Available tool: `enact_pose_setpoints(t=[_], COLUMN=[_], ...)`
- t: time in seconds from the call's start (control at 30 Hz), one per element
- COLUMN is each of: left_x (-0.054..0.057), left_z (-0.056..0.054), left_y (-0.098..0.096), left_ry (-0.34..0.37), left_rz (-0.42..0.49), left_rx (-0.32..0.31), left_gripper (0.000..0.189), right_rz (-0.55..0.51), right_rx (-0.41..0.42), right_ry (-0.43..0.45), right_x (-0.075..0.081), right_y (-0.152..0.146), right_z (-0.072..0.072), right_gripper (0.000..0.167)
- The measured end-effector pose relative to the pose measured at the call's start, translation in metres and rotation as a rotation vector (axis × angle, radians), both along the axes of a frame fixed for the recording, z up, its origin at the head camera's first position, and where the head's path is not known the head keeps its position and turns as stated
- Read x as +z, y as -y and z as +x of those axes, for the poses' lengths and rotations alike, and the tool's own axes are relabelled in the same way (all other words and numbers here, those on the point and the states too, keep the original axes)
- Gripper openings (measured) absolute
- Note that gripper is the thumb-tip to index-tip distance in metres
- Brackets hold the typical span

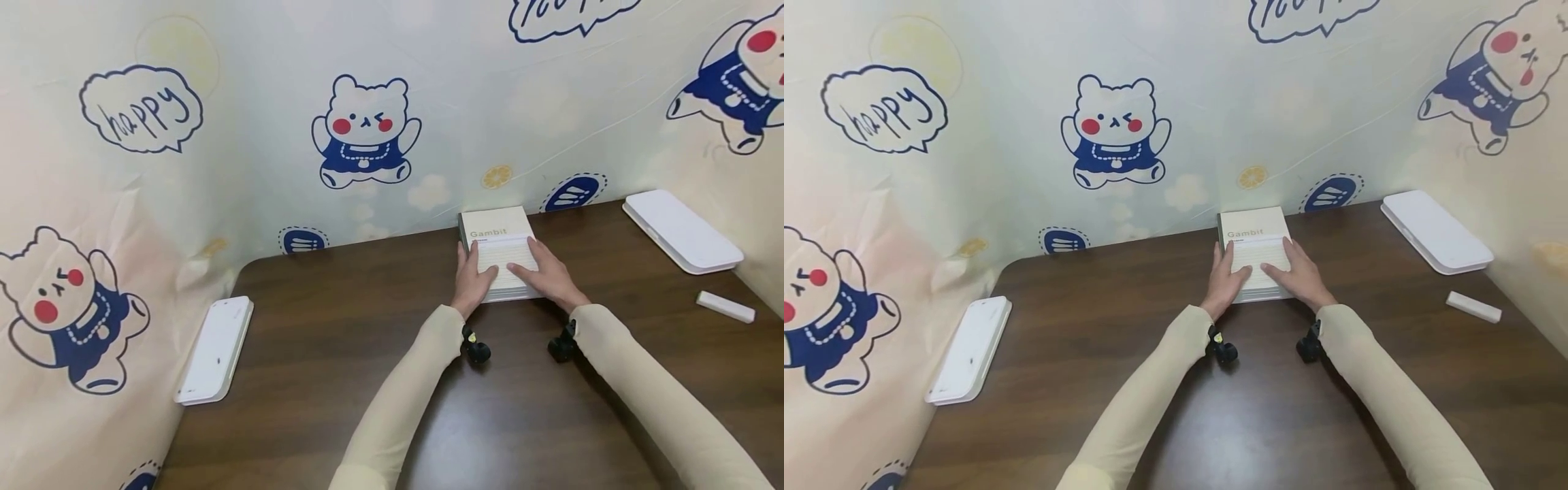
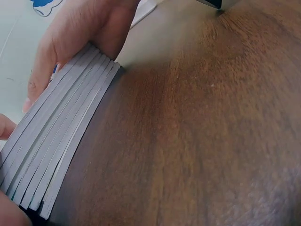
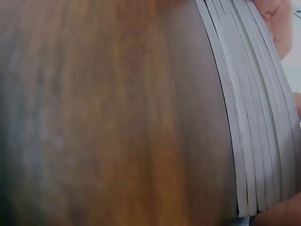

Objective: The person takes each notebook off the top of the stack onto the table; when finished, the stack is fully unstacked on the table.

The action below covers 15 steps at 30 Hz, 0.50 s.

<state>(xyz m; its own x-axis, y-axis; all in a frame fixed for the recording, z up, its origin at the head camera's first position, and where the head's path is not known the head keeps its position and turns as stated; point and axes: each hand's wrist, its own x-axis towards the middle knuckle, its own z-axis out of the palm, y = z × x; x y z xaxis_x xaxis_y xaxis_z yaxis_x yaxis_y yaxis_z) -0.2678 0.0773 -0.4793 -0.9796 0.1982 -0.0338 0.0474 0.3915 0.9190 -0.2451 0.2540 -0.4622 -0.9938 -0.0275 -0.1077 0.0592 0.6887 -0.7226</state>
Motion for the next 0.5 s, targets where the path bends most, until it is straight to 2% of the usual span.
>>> enact_pose_setpoints(t=[0.37,0.5], left_x=[-0.001,-0.001], left_z=[-0.001,-0.001], left_y=[0.001,0.003], left_ry=[0.0,0.005], left_rz=[0.076,0.087], left_rx=[-0.022,-0.02], left_gripper=[0.068,0.064], right_rz=[-0.064,-0.086], right_rx=[-0.048,-0.08], right_ry=[0.057,0.049], right_x=[0.007,0.007], right_y=[-0.011,-0.013], right_z=[0.001,0.002], right_gripper=[0.092,0.089])
